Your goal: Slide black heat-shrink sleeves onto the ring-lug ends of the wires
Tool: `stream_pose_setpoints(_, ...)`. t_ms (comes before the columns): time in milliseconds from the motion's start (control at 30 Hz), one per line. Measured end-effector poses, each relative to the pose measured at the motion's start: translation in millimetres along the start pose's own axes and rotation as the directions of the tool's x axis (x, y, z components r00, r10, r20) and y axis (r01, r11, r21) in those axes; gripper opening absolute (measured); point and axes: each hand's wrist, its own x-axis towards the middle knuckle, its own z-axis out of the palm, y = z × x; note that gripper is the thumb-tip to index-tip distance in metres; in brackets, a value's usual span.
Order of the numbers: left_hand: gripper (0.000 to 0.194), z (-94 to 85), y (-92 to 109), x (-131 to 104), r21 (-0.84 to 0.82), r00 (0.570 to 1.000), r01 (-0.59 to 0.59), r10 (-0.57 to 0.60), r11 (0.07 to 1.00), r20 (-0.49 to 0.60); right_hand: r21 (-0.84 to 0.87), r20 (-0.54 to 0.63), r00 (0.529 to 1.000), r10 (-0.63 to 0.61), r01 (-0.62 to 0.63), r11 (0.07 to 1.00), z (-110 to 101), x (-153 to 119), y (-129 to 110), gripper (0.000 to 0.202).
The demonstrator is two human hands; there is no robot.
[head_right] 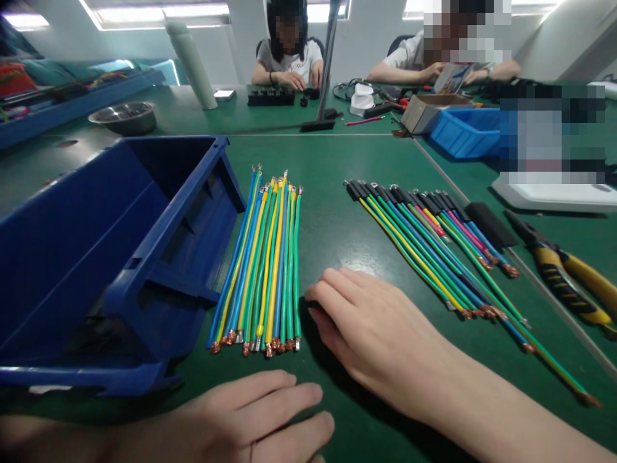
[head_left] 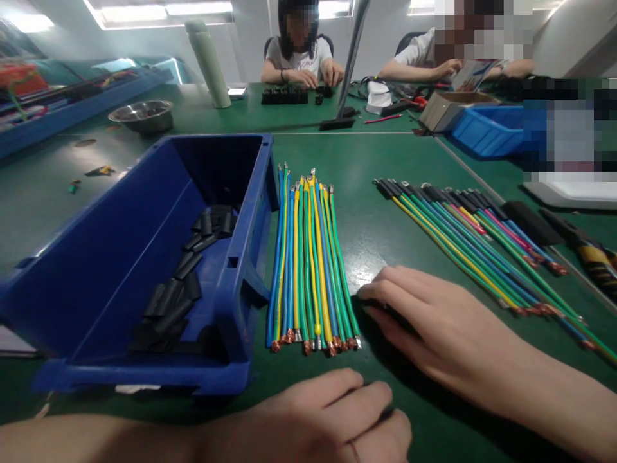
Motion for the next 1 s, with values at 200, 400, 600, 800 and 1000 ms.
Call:
stream_pose_setpoints(200, 0.017, 0.6, 0, 2, -0.058, 0.996, 0.068, -0.071, 0.996, -0.053, 0.206, 0.0, 0.998, -0.067, 0.065, 0.976, 4, 2, -8, 0.011)
stream_pose_setpoints(400, 0.021, -7.1, -7, 2, -0.009, 0.999, 0.014, -0.013, 1.0, 0.042, 0.276, 0.07, 0.984, -0.162, 0.137, 0.951, 2, 1, -10, 0.023)
stream_pose_setpoints(600, 0.036, -11.6, -8, 3, 0.054, 0.999, 0.015, -0.018, 0.998, 0.045, 0.245, 0.045, 0.984, -0.172, 0.156, 0.957, 8, 0, -10, 0.026)
stream_pose_setpoints(800, 0.018, -7.3, -11, 4, -0.12, 1.0, -0.011, 0.014, 0.993, 0.02, 0.228, -0.003, 0.985, -0.174, 0.17, 0.959, 12, 0, -10, 0.03)
stream_pose_setpoints(1000, 0.021, 5.0, -9, -1, -0.024, 0.997, -0.055, 0.053, 0.998, -0.06, 0.272, 0.034, 0.983, -0.178, 0.163, 0.948, 12, -1, -9, 0.022)
